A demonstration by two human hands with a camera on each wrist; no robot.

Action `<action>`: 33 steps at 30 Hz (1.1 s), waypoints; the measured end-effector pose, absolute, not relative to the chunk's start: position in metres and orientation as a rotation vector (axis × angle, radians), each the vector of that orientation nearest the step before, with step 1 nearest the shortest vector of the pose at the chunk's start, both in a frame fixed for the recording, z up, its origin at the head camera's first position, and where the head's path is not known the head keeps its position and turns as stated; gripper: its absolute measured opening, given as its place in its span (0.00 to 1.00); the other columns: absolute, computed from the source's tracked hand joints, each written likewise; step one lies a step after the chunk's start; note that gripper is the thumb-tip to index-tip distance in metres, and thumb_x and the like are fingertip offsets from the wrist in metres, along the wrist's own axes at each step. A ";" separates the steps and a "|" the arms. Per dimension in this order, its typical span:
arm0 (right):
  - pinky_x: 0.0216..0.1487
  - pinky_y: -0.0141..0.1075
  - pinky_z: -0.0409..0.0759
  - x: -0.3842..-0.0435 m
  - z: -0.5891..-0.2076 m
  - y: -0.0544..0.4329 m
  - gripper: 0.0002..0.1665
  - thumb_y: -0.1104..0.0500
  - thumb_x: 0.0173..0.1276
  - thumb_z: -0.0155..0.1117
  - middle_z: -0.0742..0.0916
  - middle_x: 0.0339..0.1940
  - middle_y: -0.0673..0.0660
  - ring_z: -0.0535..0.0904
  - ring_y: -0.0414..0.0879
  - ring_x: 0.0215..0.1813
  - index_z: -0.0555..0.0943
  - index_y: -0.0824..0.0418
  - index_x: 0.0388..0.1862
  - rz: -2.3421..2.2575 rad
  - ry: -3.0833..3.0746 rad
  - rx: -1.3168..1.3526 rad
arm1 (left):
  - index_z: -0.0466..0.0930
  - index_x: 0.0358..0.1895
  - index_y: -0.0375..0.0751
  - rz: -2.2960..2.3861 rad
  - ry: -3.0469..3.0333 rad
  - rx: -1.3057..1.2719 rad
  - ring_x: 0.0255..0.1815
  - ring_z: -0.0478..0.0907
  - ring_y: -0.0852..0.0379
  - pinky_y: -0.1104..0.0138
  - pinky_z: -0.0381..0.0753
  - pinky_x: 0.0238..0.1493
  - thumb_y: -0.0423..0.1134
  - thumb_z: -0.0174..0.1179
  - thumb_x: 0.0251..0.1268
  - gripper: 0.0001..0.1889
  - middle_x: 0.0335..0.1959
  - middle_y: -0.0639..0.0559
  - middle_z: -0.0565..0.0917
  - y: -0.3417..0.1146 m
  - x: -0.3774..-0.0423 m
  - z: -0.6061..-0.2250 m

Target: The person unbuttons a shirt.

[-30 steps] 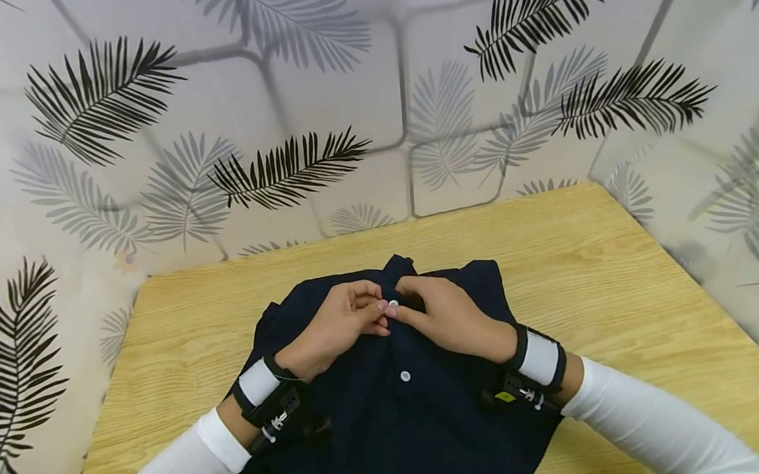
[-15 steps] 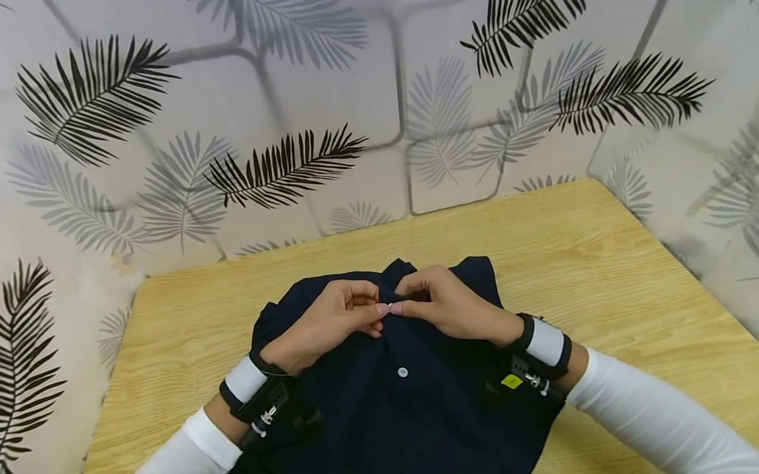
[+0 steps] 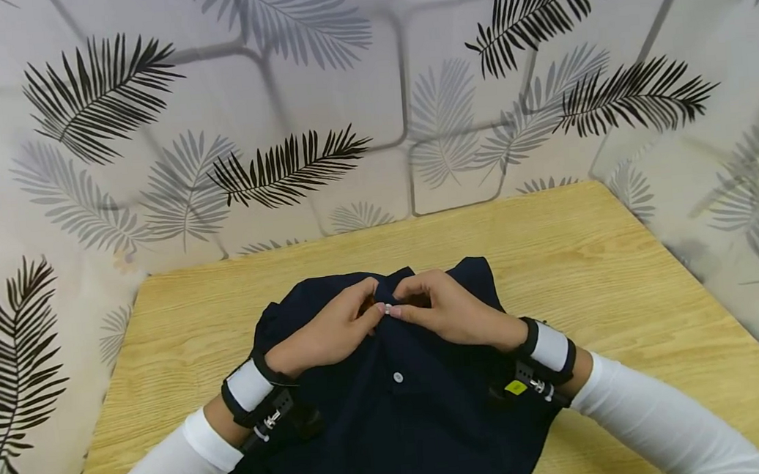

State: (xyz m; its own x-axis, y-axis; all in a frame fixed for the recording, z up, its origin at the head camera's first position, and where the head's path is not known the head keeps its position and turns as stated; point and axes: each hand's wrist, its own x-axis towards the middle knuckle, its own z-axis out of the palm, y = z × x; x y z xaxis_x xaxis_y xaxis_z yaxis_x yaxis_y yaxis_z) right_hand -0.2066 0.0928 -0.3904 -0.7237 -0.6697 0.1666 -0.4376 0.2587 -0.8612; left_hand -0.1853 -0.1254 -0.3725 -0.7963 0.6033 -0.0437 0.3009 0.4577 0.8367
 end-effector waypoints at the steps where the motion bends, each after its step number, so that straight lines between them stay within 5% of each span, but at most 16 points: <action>1: 0.34 0.30 0.72 -0.205 -0.391 0.092 0.08 0.61 0.76 0.62 0.84 0.29 0.52 0.76 0.41 0.29 0.85 0.58 0.36 -1.459 2.311 -1.025 | 0.63 0.33 0.40 1.260 2.412 0.757 0.21 0.64 0.55 0.69 0.66 0.28 0.34 0.45 0.81 0.11 0.25 0.50 0.67 -0.124 -0.184 -0.373; 5: 0.30 0.30 0.70 -0.202 -0.393 0.087 0.08 0.61 0.75 0.62 0.82 0.26 0.51 0.74 0.40 0.26 0.84 0.57 0.34 -1.463 2.392 -0.998 | 0.63 0.30 0.42 1.261 2.569 0.670 0.19 0.61 0.58 0.70 0.63 0.27 0.33 0.50 0.77 0.12 0.22 0.52 0.64 -0.119 -0.180 -0.374; 8: 0.28 0.30 0.72 -0.201 -0.395 0.082 0.07 0.62 0.74 0.62 0.84 0.28 0.51 0.75 0.38 0.25 0.85 0.58 0.35 -1.439 2.460 -0.989 | 0.69 0.28 0.42 1.278 2.697 0.588 0.20 0.68 0.59 0.70 0.67 0.27 0.33 0.57 0.71 0.11 0.22 0.52 0.71 -0.117 -0.178 -0.375; 12: 0.28 0.31 0.74 -0.202 -0.392 0.079 0.06 0.61 0.73 0.63 0.86 0.29 0.51 0.76 0.38 0.24 0.86 0.58 0.36 -1.412 2.531 -0.950 | 0.82 0.35 0.42 1.343 2.773 0.524 0.33 0.84 0.58 0.67 0.82 0.36 0.34 0.61 0.70 0.03 0.34 0.49 0.85 -0.119 -0.175 -0.374; 17: 0.32 0.31 0.74 -0.204 -0.390 0.081 0.08 0.60 0.74 0.64 0.87 0.30 0.52 0.77 0.38 0.27 0.86 0.57 0.33 -1.418 2.566 -0.901 | 0.84 0.48 0.38 1.466 2.690 0.599 0.46 0.87 0.53 0.65 0.86 0.47 0.29 0.56 0.73 0.09 0.47 0.44 0.87 -0.123 -0.173 -0.375; 25: 0.32 0.30 0.68 -0.213 -0.397 0.087 0.10 0.63 0.73 0.64 0.77 0.23 0.50 0.72 0.41 0.26 0.84 0.59 0.30 -1.599 2.373 -0.954 | 0.78 0.45 0.37 1.594 2.543 0.700 0.42 0.84 0.53 0.70 0.83 0.43 0.29 0.58 0.73 0.03 0.42 0.43 0.84 -0.122 -0.177 -0.376; 33: 0.29 0.32 0.67 -0.228 -0.397 0.107 0.10 0.61 0.75 0.62 0.75 0.22 0.49 0.69 0.40 0.23 0.83 0.58 0.32 -1.614 2.396 -1.038 | 0.78 0.48 0.36 1.595 2.590 0.543 0.38 0.83 0.51 0.66 0.79 0.39 0.31 0.56 0.76 0.05 0.45 0.40 0.82 -0.142 -0.193 -0.375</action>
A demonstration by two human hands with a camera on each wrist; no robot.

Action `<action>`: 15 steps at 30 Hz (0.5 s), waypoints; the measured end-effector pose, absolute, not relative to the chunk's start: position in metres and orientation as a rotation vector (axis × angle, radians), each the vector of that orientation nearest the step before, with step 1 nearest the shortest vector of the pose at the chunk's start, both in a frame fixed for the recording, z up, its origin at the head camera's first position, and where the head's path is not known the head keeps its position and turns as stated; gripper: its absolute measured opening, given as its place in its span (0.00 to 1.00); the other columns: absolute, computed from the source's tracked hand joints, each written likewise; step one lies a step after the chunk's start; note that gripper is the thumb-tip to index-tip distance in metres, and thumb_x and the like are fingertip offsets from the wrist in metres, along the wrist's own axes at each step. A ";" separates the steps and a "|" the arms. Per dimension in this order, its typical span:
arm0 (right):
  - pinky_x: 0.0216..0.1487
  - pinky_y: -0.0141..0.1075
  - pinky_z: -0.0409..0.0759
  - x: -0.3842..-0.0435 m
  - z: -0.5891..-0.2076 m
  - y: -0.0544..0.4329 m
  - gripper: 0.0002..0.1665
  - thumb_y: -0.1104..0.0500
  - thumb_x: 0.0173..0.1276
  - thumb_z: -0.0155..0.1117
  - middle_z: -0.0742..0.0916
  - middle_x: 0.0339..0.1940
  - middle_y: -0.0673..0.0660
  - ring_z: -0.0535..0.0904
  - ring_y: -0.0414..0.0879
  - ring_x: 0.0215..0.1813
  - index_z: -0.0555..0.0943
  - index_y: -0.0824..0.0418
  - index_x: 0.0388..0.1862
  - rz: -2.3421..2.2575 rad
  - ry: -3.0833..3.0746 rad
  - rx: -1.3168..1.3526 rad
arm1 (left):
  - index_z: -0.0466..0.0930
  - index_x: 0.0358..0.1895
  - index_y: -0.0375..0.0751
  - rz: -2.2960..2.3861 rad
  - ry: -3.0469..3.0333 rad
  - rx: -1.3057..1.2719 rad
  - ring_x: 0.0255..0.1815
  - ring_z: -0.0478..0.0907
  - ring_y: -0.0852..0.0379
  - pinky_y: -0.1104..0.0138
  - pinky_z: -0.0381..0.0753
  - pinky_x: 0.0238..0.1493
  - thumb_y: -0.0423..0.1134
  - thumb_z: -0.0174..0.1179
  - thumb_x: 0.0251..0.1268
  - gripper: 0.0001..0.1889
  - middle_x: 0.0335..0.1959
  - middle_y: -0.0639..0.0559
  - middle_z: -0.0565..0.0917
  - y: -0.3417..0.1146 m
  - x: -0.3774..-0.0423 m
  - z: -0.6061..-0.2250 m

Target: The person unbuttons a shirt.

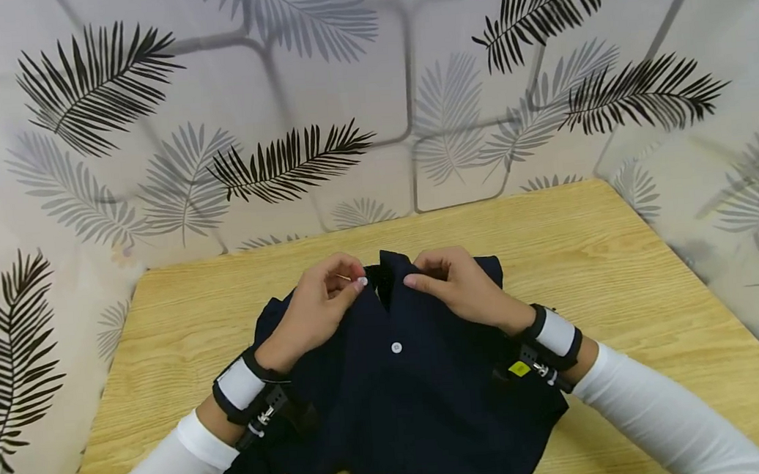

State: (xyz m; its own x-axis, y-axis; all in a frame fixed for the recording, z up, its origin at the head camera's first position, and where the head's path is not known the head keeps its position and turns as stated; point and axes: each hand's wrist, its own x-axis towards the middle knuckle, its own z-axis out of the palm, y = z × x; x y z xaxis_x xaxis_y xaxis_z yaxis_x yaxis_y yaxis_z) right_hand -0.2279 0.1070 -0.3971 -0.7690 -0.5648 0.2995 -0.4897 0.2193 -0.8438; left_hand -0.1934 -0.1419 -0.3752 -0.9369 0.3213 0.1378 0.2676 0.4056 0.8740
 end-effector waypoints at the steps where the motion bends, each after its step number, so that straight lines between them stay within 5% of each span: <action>1: 0.30 0.32 0.66 -0.230 -0.396 0.109 0.10 0.62 0.75 0.62 0.74 0.22 0.49 0.68 0.40 0.23 0.83 0.59 0.31 -1.617 2.418 -1.033 | 0.78 0.49 0.35 1.595 2.601 0.509 0.39 0.84 0.49 0.65 0.80 0.39 0.31 0.56 0.76 0.05 0.46 0.38 0.82 -0.147 -0.196 -0.376; 6: 0.31 0.32 0.64 -0.238 -0.396 0.113 0.10 0.65 0.74 0.62 0.72 0.21 0.51 0.65 0.40 0.22 0.82 0.61 0.30 -1.599 2.462 -1.028 | 0.78 0.53 0.36 1.493 2.755 0.439 0.46 0.83 0.46 0.63 0.81 0.44 0.32 0.58 0.74 0.09 0.51 0.39 0.82 -0.157 -0.191 -0.378; 15: 0.31 0.32 0.66 -0.237 -0.392 0.110 0.10 0.64 0.75 0.61 0.72 0.22 0.51 0.67 0.41 0.23 0.81 0.61 0.30 -1.602 2.439 -1.015 | 0.81 0.42 0.42 1.020 2.756 0.666 0.23 0.75 0.67 0.72 0.75 0.27 0.42 0.66 0.69 0.08 0.27 0.56 0.82 -0.117 -0.157 -0.371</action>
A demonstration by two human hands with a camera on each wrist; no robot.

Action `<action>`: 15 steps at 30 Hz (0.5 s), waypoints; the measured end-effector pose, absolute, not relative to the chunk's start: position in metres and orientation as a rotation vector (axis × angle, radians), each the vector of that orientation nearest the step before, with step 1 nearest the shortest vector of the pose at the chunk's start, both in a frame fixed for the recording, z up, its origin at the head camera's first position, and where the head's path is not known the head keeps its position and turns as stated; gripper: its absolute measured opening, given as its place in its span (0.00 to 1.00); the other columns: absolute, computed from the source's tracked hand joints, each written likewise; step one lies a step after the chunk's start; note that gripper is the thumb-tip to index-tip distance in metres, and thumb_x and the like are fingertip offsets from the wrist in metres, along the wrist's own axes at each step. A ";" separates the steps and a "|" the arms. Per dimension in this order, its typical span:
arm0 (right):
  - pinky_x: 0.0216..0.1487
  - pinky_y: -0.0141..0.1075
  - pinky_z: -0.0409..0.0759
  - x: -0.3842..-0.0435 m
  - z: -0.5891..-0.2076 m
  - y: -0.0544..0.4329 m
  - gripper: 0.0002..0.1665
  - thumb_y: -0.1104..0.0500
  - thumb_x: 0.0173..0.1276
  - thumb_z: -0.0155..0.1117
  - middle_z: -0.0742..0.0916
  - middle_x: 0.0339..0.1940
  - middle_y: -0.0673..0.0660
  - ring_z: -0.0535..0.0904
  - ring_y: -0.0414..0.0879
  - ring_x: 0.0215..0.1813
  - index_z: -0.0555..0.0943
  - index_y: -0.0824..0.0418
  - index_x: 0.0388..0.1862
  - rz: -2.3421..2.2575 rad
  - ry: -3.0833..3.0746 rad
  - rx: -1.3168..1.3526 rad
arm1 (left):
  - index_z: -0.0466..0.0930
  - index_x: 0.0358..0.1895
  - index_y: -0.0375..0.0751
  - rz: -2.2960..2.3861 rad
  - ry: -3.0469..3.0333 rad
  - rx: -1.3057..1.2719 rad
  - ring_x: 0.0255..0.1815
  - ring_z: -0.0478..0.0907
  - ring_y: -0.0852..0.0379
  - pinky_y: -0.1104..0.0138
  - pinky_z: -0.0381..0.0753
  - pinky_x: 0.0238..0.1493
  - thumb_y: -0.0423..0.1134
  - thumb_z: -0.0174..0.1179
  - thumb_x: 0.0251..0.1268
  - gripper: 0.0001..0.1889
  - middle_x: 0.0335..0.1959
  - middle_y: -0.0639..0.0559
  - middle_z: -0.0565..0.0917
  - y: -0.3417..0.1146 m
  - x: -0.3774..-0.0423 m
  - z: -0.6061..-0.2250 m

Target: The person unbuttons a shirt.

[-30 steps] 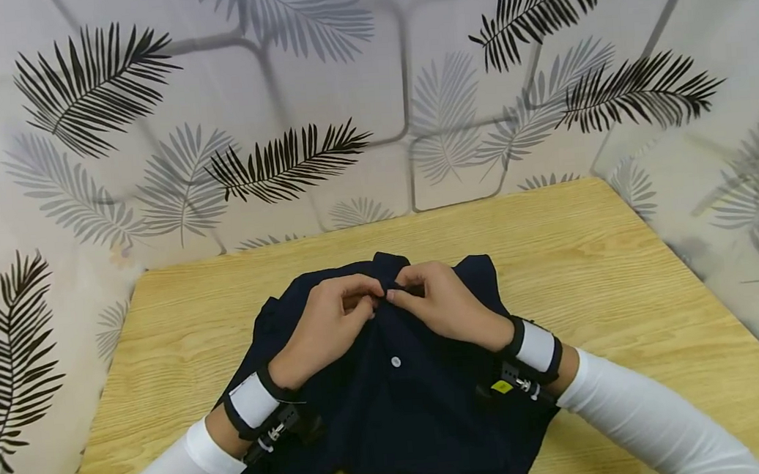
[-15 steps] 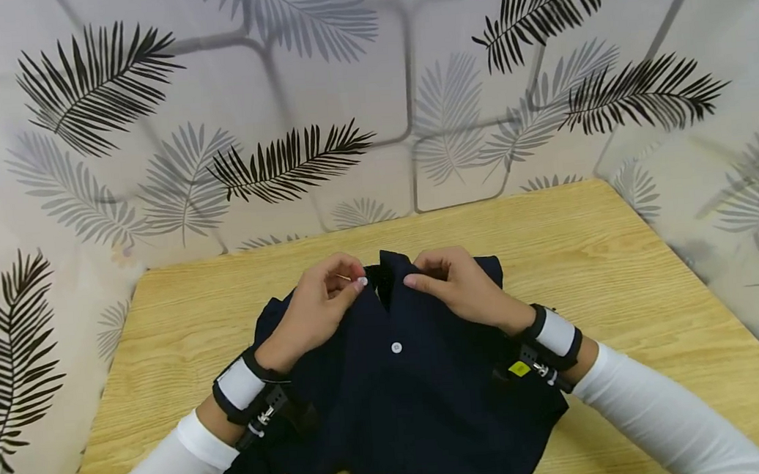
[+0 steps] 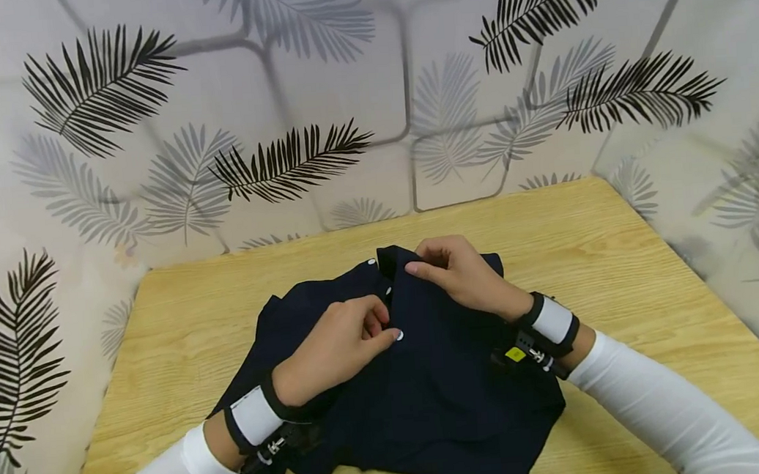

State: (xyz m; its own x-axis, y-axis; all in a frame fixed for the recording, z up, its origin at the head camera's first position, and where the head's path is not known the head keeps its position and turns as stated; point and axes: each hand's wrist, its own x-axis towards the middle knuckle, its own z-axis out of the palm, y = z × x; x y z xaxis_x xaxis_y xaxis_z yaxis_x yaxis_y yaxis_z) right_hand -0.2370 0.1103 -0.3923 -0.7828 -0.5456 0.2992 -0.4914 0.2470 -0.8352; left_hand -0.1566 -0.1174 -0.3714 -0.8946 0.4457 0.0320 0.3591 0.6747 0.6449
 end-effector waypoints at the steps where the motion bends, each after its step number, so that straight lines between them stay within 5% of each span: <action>1: 0.31 0.32 0.66 -0.237 -0.392 0.110 0.10 0.64 0.75 0.61 0.72 0.22 0.51 0.66 0.41 0.23 0.82 0.61 0.30 -1.602 2.435 -1.020 | 0.80 0.41 0.42 0.991 2.752 0.654 0.21 0.74 0.67 0.72 0.75 0.26 0.42 0.67 0.69 0.08 0.27 0.56 0.82 -0.115 -0.156 -0.374; 5: 0.32 0.33 0.67 -0.235 -0.390 0.110 0.08 0.64 0.75 0.61 0.74 0.23 0.53 0.68 0.43 0.23 0.83 0.61 0.33 -1.587 2.441 -1.029 | 0.79 0.35 0.45 0.975 2.750 0.655 0.20 0.73 0.66 0.72 0.72 0.24 0.41 0.68 0.67 0.07 0.26 0.56 0.82 -0.109 -0.159 -0.385; 11: 0.41 0.39 0.80 -0.217 -0.388 0.112 0.09 0.58 0.69 0.70 0.84 0.37 0.57 0.81 0.47 0.37 0.81 0.61 0.44 -1.507 2.859 -0.919 | 0.77 0.32 0.43 1.140 2.638 0.641 0.18 0.76 0.64 0.69 0.77 0.22 0.37 0.64 0.70 0.08 0.26 0.52 0.82 -0.111 -0.166 -0.387; 15: 0.34 0.34 0.76 -0.196 -0.391 0.110 0.12 0.54 0.65 0.75 0.81 0.30 0.51 0.76 0.40 0.30 0.79 0.56 0.35 -1.331 2.950 -1.014 | 0.72 0.31 0.39 1.256 2.516 0.601 0.15 0.77 0.59 0.65 0.80 0.21 0.36 0.58 0.75 0.11 0.22 0.49 0.79 -0.115 -0.172 -0.387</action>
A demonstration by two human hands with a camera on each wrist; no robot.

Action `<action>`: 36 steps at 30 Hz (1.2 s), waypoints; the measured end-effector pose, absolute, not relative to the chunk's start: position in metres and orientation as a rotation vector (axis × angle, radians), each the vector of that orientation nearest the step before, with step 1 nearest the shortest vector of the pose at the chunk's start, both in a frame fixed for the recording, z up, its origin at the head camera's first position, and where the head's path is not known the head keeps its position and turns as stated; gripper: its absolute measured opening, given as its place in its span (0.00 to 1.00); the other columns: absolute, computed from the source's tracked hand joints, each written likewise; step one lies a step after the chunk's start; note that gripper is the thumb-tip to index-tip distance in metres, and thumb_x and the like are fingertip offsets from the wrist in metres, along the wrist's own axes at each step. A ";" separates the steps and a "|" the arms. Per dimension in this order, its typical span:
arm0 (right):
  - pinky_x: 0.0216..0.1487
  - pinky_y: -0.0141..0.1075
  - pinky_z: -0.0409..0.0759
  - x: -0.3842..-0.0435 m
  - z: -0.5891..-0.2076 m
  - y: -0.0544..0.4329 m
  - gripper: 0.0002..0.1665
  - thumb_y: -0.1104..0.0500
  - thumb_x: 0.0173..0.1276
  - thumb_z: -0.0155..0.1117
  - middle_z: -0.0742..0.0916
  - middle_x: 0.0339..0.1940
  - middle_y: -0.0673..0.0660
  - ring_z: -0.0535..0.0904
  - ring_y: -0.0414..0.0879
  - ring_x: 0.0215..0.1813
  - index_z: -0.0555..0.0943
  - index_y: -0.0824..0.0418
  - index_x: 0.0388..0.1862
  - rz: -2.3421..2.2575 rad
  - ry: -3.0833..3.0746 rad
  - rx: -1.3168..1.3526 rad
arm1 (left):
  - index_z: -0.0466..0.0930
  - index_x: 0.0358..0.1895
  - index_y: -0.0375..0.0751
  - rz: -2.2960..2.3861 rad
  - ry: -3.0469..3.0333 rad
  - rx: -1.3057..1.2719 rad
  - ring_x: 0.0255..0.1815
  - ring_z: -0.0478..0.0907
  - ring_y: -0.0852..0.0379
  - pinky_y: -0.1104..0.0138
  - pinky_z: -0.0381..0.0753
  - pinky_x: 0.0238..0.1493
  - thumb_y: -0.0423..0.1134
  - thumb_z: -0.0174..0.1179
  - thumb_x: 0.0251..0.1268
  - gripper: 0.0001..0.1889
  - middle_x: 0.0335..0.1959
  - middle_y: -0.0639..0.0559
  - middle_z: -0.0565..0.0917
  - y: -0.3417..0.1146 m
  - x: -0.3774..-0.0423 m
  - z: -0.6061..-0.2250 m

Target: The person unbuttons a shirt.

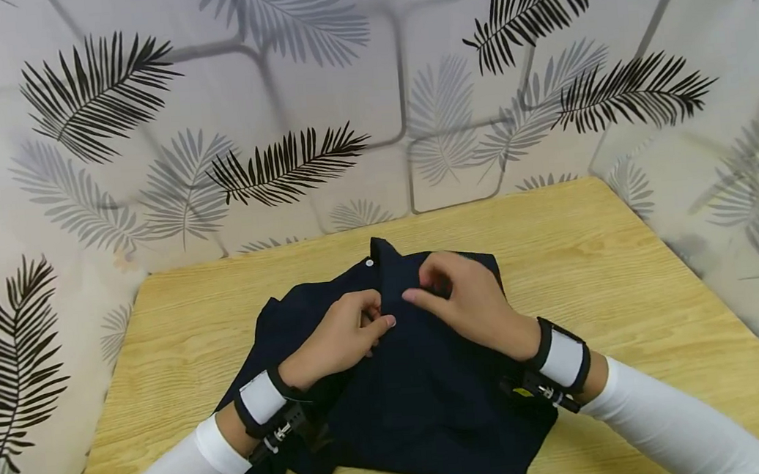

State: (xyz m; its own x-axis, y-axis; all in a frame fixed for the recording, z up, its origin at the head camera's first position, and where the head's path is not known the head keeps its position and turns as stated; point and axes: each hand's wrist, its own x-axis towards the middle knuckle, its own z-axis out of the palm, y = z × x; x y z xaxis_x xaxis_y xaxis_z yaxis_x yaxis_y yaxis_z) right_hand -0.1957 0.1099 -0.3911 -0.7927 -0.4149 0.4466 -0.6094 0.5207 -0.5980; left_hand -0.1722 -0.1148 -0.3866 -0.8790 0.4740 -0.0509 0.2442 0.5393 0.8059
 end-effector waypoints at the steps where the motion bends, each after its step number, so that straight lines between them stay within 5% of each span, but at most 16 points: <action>1: 0.31 0.32 0.74 -0.192 -0.393 0.109 0.11 0.53 0.65 0.75 0.82 0.29 0.49 0.74 0.37 0.28 0.80 0.55 0.35 1.132 -2.559 0.924 | 0.70 0.29 0.39 1.287 2.475 0.602 0.15 0.76 0.58 0.65 0.81 0.21 0.35 0.57 0.76 0.13 0.21 0.48 0.77 -0.115 -0.173 -0.387; 14: 0.42 0.30 0.81 -0.192 -0.407 0.105 0.05 0.64 0.72 0.65 0.89 0.39 0.54 0.81 0.38 0.38 0.87 0.60 0.40 1.692 -2.685 1.226 | 0.72 0.34 0.37 1.470 2.064 0.469 0.27 0.76 0.57 0.69 0.82 0.33 0.40 0.53 0.79 0.13 0.24 0.52 0.76 -0.120 -0.175 -0.390; 21: 0.36 0.30 0.78 -0.189 -0.407 0.106 0.05 0.64 0.74 0.63 0.85 0.33 0.53 0.78 0.38 0.32 0.85 0.59 0.37 1.709 -2.672 1.216 | 0.70 0.32 0.38 1.451 2.115 0.557 0.28 0.78 0.57 0.68 0.83 0.34 0.38 0.54 0.79 0.13 0.25 0.51 0.77 -0.121 -0.174 -0.389; 29: 0.27 0.29 0.73 -0.176 -0.411 0.100 0.07 0.63 0.72 0.65 0.83 0.25 0.49 0.73 0.35 0.23 0.83 0.55 0.32 1.575 -2.646 1.126 | 0.67 0.31 0.43 1.097 2.586 0.715 0.16 0.61 0.63 0.73 0.61 0.22 0.36 0.56 0.77 0.12 0.20 0.55 0.66 -0.112 -0.158 -0.383; 36: 0.25 0.28 0.73 -0.171 -0.409 0.090 0.07 0.65 0.67 0.65 0.83 0.23 0.49 0.72 0.32 0.22 0.82 0.55 0.30 1.466 -2.635 1.024 | 0.79 0.30 0.40 1.372 2.567 0.471 0.26 0.80 0.63 0.73 0.75 0.30 0.33 0.62 0.69 0.07 0.27 0.50 0.83 -0.110 -0.155 -0.382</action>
State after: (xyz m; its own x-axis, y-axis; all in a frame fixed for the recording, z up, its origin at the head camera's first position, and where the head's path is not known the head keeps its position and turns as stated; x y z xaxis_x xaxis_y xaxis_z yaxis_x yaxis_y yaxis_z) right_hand -0.1707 0.0904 -0.4085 -0.7923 -0.5519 0.2600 -0.5120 0.3697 -0.7753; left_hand -0.1548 -0.1097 -0.3821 -0.9309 0.3648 -0.0199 0.1861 0.5205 0.8333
